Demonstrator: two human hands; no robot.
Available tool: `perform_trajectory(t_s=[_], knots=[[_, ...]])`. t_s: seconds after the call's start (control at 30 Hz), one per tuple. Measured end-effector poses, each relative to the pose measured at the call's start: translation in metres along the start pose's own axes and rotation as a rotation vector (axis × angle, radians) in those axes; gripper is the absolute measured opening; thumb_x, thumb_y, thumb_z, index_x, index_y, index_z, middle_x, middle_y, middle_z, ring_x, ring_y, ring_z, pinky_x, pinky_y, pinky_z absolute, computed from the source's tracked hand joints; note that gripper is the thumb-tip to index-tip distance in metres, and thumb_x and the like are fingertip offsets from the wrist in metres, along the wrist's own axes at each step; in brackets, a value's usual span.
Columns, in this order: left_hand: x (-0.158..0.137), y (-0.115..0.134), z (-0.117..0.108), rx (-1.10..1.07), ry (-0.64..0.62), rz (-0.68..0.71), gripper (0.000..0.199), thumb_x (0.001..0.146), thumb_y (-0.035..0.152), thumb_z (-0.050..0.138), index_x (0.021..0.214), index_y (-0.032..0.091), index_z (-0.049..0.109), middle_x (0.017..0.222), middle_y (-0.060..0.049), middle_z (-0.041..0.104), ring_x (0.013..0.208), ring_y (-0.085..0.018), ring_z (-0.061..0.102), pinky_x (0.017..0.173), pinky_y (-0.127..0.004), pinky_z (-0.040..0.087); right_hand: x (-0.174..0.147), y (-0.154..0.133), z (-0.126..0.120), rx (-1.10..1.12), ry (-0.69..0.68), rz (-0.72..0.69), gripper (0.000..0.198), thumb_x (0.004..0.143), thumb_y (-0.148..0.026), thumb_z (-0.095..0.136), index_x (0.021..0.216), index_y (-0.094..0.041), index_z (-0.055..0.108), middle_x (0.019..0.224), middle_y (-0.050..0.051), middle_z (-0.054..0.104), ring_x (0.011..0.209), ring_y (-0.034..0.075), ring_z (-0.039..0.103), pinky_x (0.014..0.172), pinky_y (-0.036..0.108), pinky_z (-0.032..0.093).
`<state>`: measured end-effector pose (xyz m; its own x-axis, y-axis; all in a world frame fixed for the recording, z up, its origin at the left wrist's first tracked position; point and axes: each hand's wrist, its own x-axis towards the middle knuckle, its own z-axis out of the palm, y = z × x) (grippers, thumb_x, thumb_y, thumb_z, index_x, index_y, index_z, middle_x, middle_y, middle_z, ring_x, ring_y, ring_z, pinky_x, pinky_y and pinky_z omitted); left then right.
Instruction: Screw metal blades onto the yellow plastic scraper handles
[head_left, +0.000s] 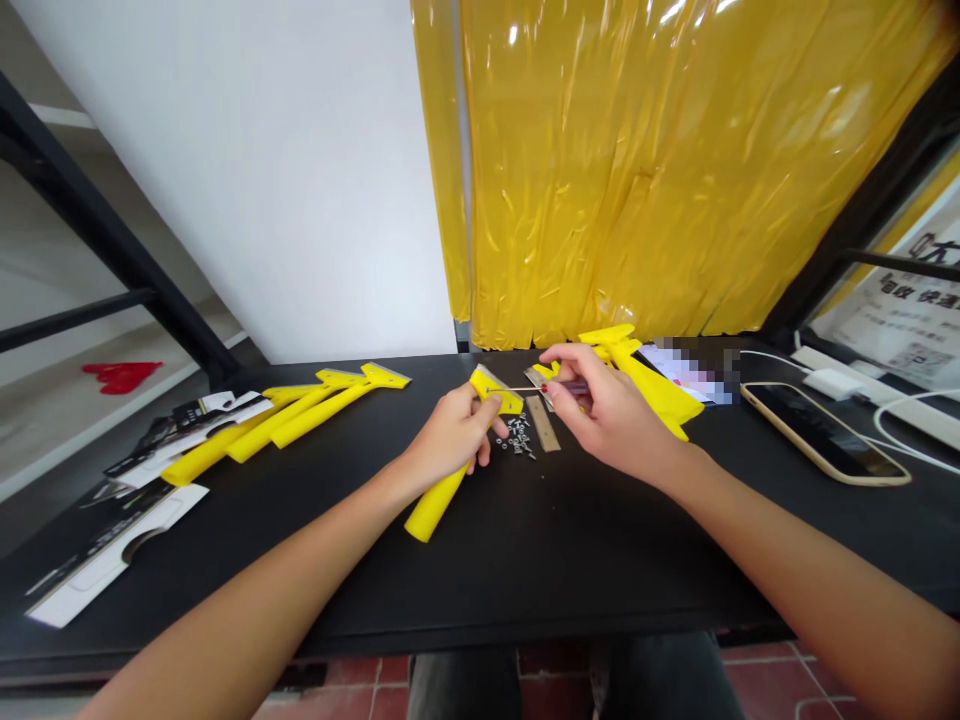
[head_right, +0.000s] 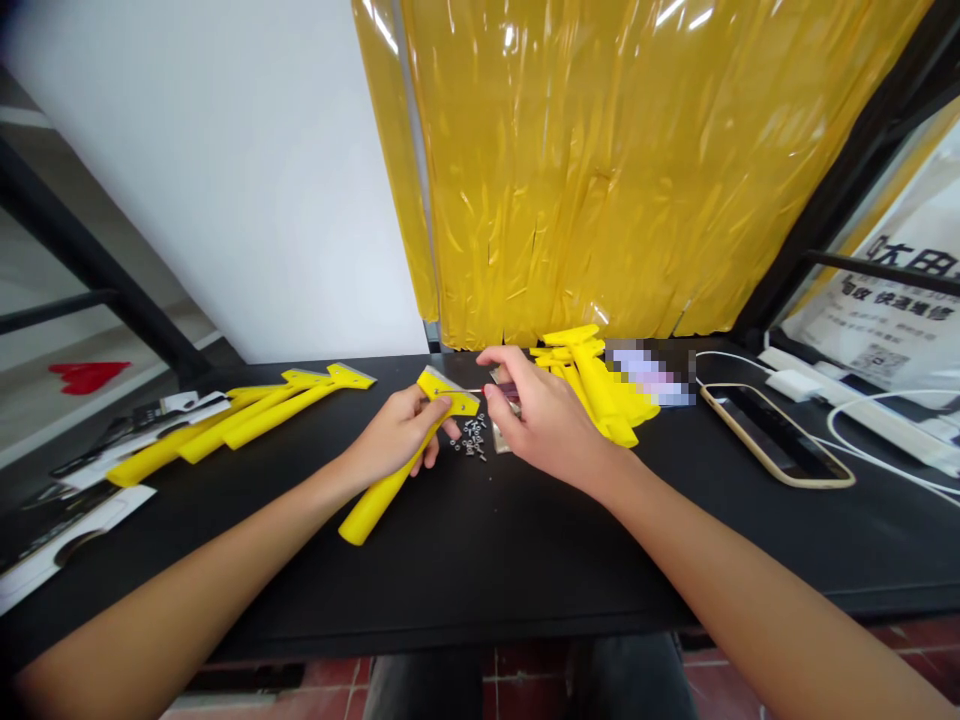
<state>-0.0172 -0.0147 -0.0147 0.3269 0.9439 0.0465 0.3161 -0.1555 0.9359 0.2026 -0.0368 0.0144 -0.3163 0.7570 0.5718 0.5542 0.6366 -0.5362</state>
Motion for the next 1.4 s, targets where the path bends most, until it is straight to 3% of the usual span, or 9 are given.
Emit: perform_trajectory(t_s=[0.2, 0.4, 0.47, 0.6, 0.83, 0.93, 1.1, 1.23, 1.4], knots=[[0.0, -0.001, 0.0, -0.013, -0.007, -0.002, 0.022, 0.101, 0.041, 0.049, 0.102, 0.019, 0.048, 0.09, -0.007, 0.071, 0.039, -0.01, 0.059, 0.028, -0.021, 0.042, 0.0, -0.002, -0.003, -0.036, -0.029, 0.045, 0.022, 0.103, -0.035, 0.042, 0.118, -0.024, 0.054, 0.078, 0.0, 0.064, 0.064, 0.016, 0.058, 0.062, 0.032, 0.041], [-0.001, 0.002, 0.001, -0.015, -0.006, -0.014, 0.019, 0.101, 0.037, 0.048, 0.102, 0.018, 0.047, 0.089, -0.006, 0.071, 0.039, -0.01, 0.059, 0.028, -0.02, 0.041, 0.002, -0.002, -0.001, 0.095, 0.042, 0.066, 0.023, 0.097, -0.037, 0.056, 0.115, -0.024, 0.052, 0.088, 0.002, 0.063, 0.075, 0.017, 0.06, 0.065, 0.03, 0.046], [0.0, 0.002, 0.001, -0.018, 0.004, -0.025, 0.018, 0.102, 0.036, 0.047, 0.101, 0.018, 0.046, 0.09, -0.007, 0.071, 0.039, -0.01, 0.059, 0.027, -0.02, 0.041, 0.003, -0.001, -0.002, 0.025, -0.001, 0.087, 0.021, 0.1, -0.043, 0.048, 0.102, -0.023, 0.055, 0.083, 0.002, 0.063, 0.073, 0.018, 0.06, 0.065, 0.031, 0.043], [0.001, 0.004, -0.001, -0.022, 0.021, -0.025, 0.017, 0.102, 0.035, 0.047, 0.102, 0.018, 0.046, 0.091, -0.008, 0.071, 0.039, -0.01, 0.058, 0.028, -0.021, 0.042, 0.005, 0.003, -0.007, -0.166, -0.107, 0.119, 0.047, 0.106, -0.046, 0.028, 0.07, -0.022, 0.045, 0.066, 0.002, 0.057, 0.065, 0.018, 0.053, 0.064, 0.034, 0.034], [0.002, 0.003, -0.003, -0.016, 0.023, -0.032, 0.018, 0.102, 0.036, 0.046, 0.101, 0.018, 0.046, 0.088, -0.007, 0.071, 0.037, -0.01, 0.057, 0.027, -0.021, 0.041, 0.004, 0.002, -0.005, -0.123, -0.073, 0.126, 0.023, 0.101, -0.042, 0.045, 0.088, -0.023, 0.046, 0.073, -0.001, 0.059, 0.063, 0.016, 0.053, 0.059, 0.03, 0.032], [0.001, 0.003, -0.002, -0.026, 0.019, -0.026, 0.018, 0.102, 0.036, 0.046, 0.101, 0.019, 0.046, 0.089, -0.007, 0.072, 0.037, -0.01, 0.057, 0.027, -0.021, 0.041, 0.003, 0.0, -0.007, -0.105, -0.064, 0.145, 0.027, 0.102, -0.047, 0.043, 0.089, -0.023, 0.045, 0.072, -0.001, 0.058, 0.064, 0.016, 0.053, 0.06, 0.03, 0.033], [0.001, 0.007, -0.002, -0.061, 0.039, -0.017, 0.016, 0.102, 0.034, 0.046, 0.102, 0.018, 0.046, 0.089, -0.007, 0.072, 0.037, -0.01, 0.057, 0.026, -0.021, 0.04, 0.005, 0.0, -0.011, -0.096, -0.192, 0.109, 0.045, 0.106, -0.049, 0.028, 0.074, -0.022, 0.046, 0.069, 0.0, 0.055, 0.064, 0.016, 0.052, 0.063, 0.032, 0.033], [0.001, 0.009, -0.002, -0.065, 0.063, -0.009, 0.015, 0.102, 0.033, 0.046, 0.102, 0.018, 0.047, 0.085, -0.005, 0.071, 0.035, -0.009, 0.055, 0.027, -0.021, 0.039, 0.004, 0.001, -0.009, -0.103, -0.144, 0.082, 0.032, 0.103, -0.044, 0.04, 0.079, -0.023, 0.042, 0.067, -0.003, 0.051, 0.061, 0.015, 0.047, 0.059, 0.031, 0.03], [-0.001, 0.01, -0.001, -0.056, 0.034, 0.012, 0.018, 0.101, 0.036, 0.048, 0.102, 0.018, 0.048, 0.086, -0.006, 0.071, 0.037, -0.009, 0.056, 0.027, -0.02, 0.04, 0.002, -0.003, -0.006, 0.074, -0.07, 0.081, 0.025, 0.099, -0.048, 0.052, 0.091, -0.024, 0.048, 0.072, -0.003, 0.054, 0.062, 0.013, 0.049, 0.057, 0.029, 0.035]])
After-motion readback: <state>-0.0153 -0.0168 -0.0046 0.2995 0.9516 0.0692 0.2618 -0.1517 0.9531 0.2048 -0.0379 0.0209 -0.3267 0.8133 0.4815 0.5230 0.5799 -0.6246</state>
